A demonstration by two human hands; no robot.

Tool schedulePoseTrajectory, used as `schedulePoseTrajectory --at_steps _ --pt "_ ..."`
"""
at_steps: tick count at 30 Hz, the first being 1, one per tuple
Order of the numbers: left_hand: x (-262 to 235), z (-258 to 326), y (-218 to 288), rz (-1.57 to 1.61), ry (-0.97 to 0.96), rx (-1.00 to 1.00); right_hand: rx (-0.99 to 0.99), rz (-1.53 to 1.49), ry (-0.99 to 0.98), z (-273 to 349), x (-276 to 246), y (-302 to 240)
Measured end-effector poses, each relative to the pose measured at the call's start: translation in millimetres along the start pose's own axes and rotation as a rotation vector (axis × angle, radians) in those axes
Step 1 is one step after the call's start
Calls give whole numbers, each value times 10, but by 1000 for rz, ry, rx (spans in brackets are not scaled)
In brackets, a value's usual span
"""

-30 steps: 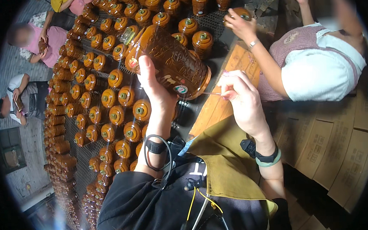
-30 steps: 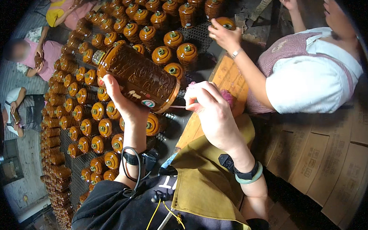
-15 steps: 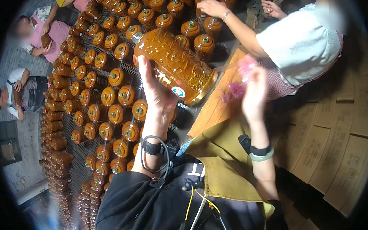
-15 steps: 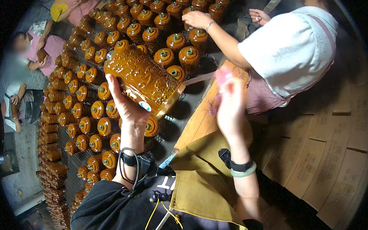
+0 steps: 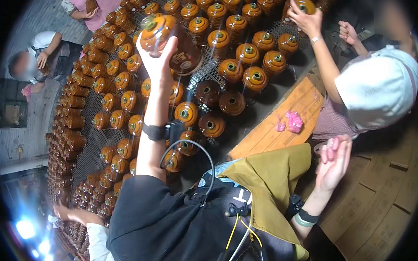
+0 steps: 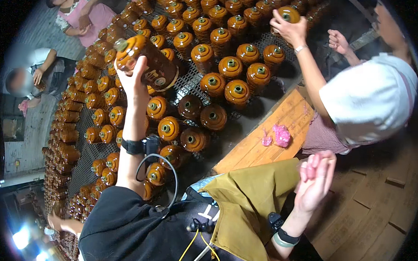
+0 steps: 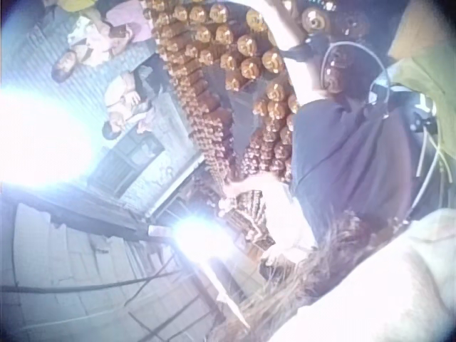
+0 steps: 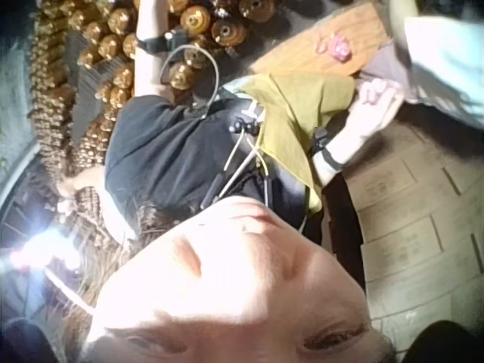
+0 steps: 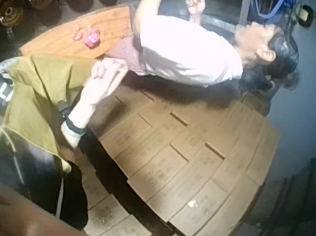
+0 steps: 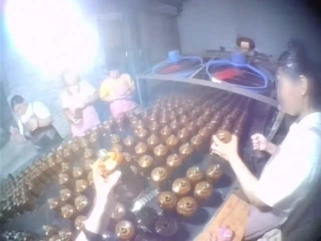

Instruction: Picking up ceramic bottles, inspecting or wiping them, and placing them on a rack.

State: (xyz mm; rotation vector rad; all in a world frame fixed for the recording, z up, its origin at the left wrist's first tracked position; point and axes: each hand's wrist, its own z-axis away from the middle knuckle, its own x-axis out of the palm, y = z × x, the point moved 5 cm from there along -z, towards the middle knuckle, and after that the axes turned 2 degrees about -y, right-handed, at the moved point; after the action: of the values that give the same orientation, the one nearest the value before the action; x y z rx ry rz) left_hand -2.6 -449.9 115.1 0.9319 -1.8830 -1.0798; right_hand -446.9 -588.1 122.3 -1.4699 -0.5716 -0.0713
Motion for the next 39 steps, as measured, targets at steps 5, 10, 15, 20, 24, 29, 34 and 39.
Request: schedulePoseTrajectory --at_steps 5,10,15,20,24,29,34,39 --pt "-298 -235 -736 -642 -270 101 138 79 -31 97 110 279" --pt "-338 -140 -1258 -1054 -493 -34 138 195 -44 137 99 322" --pt "-345 -16 -1561 -1437 -759 -98 155 291 -17 153 40 375" --pt "-365 32 -1667 -1556 -820 -163 161 367 -23 53 0 440" --pt "67 -243 -1617 -1357 -790 -27 164 567 58 -8 12 533" --pt "510 -545 -2366 -1117 -610 -246 178 624 -83 -38 365 551" --pt "663 -470 -2620 -1143 -530 -359 155 516 -98 179 378 514" --pt "716 -542 -2059 -1118 -616 -160 226 464 97 309 -105 574"
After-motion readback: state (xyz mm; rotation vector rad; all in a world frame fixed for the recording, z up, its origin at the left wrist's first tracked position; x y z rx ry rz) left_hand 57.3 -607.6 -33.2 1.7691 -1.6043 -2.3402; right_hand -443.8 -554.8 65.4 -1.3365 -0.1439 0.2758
